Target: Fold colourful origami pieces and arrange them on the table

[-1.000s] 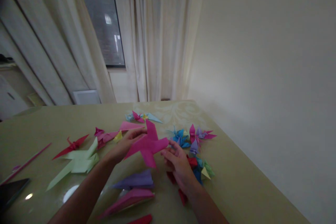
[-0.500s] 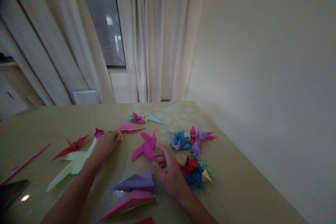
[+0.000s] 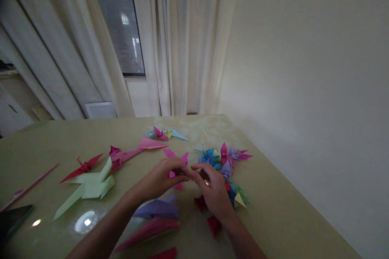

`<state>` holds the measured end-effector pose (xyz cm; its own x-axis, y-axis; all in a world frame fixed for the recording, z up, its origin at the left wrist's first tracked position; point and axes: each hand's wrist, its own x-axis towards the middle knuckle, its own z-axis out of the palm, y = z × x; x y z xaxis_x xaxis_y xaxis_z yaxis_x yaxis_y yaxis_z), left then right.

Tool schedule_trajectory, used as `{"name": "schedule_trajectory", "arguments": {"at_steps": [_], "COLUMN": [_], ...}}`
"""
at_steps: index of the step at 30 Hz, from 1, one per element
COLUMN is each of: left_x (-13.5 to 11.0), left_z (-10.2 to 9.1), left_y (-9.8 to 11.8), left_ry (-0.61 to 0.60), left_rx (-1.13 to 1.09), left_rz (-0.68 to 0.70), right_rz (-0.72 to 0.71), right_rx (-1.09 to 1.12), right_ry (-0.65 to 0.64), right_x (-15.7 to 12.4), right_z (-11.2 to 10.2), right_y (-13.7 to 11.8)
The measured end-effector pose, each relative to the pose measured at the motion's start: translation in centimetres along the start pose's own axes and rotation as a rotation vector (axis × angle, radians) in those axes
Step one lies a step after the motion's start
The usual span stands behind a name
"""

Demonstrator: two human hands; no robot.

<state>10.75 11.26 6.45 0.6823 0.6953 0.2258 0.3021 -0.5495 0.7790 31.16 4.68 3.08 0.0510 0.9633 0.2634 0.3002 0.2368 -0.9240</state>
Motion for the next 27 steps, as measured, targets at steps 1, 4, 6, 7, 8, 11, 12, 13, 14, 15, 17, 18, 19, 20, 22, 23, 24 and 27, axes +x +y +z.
{"name": "schedule_trajectory", "arguments": {"at_steps": [1,4,6,7,8,11,12,13,14,15,17,18,19,20,22,23,24,27], "left_x": [0.1,0.1,-0.2,-0.5,-0.7,-1.4,-1.6,-1.7,-1.9,-2.0,-2.5,-2.8,-3.1,-3.3,-3.6,-3.6,-3.5,-2.9], "left_z": [0.7,1.4,0.8,0.2,-0.5,-2.7,-3.5,-4.2,-4.8,-5.3,-5.7,-5.7,-5.6,-5.5,-5.2,-5.2,-5.3,-6.4], "left_y": [-0.2,-2.4,-4.7,-5.8,-6.9,-9.1,-9.6,-10.1,-10.5,-11.0,-12.1,-12.7,-13.2,-13.6,-14.1,-14.1,-14.0,-12.7], "left_ry": [0.007,0.053,0.05,0.033,0.009,-0.031,-0.018,0.013,0.06,0.12,0.241,0.285,0.313,0.328,0.343,0.354,0.373,0.47], "left_rx": [-0.008,0.059,0.155,0.203,0.246,0.35,0.386,0.426,0.474,0.526,0.633,0.678,0.713,0.736,0.758,0.76,0.759,0.746], "left_rz": [0.002,-0.047,-0.098,-0.122,-0.143,-0.184,-0.195,-0.213,-0.241,-0.28,-0.373,-0.414,-0.442,-0.456,-0.454,-0.445,-0.433,-0.38], "right_rz": [-0.031,-0.08,-0.065,-0.054,-0.042,-0.017,-0.01,-0.006,-0.007,-0.012,-0.035,-0.053,-0.074,-0.1,-0.16,-0.195,-0.238,-0.408], "right_rx": [-0.052,-0.169,-0.229,-0.25,-0.268,-0.336,-0.369,-0.406,-0.445,-0.482,-0.537,-0.551,-0.554,-0.546,-0.502,-0.463,-0.409,-0.187], "right_ry": [0.01,0.054,0.048,0.036,0.025,-0.001,-0.01,-0.017,-0.019,-0.014,0.017,0.043,0.075,0.115,0.203,0.242,0.271,0.266], "right_x": [0.2,1.0,1.4,1.6,1.7,1.9,1.9,1.9,1.9,1.9,1.9,2.0,2.1,2.2,2.2,2.1,1.9,0.4], "right_z": [-0.6,-2.7,-4.4,-5.3,-6.2,-8.2,-8.6,-8.9,-9.0,-9.0,-8.9,-8.8,-8.7,-8.5,-7.9,-7.4,-6.8,-4.1], "right_y": [-0.1,-0.3,-0.3,-0.2,0.0,0.7,0.9,1.2,1.4,1.7,2.0,2.1,2.1,2.1,1.5,1.0,0.2,-3.7]}}
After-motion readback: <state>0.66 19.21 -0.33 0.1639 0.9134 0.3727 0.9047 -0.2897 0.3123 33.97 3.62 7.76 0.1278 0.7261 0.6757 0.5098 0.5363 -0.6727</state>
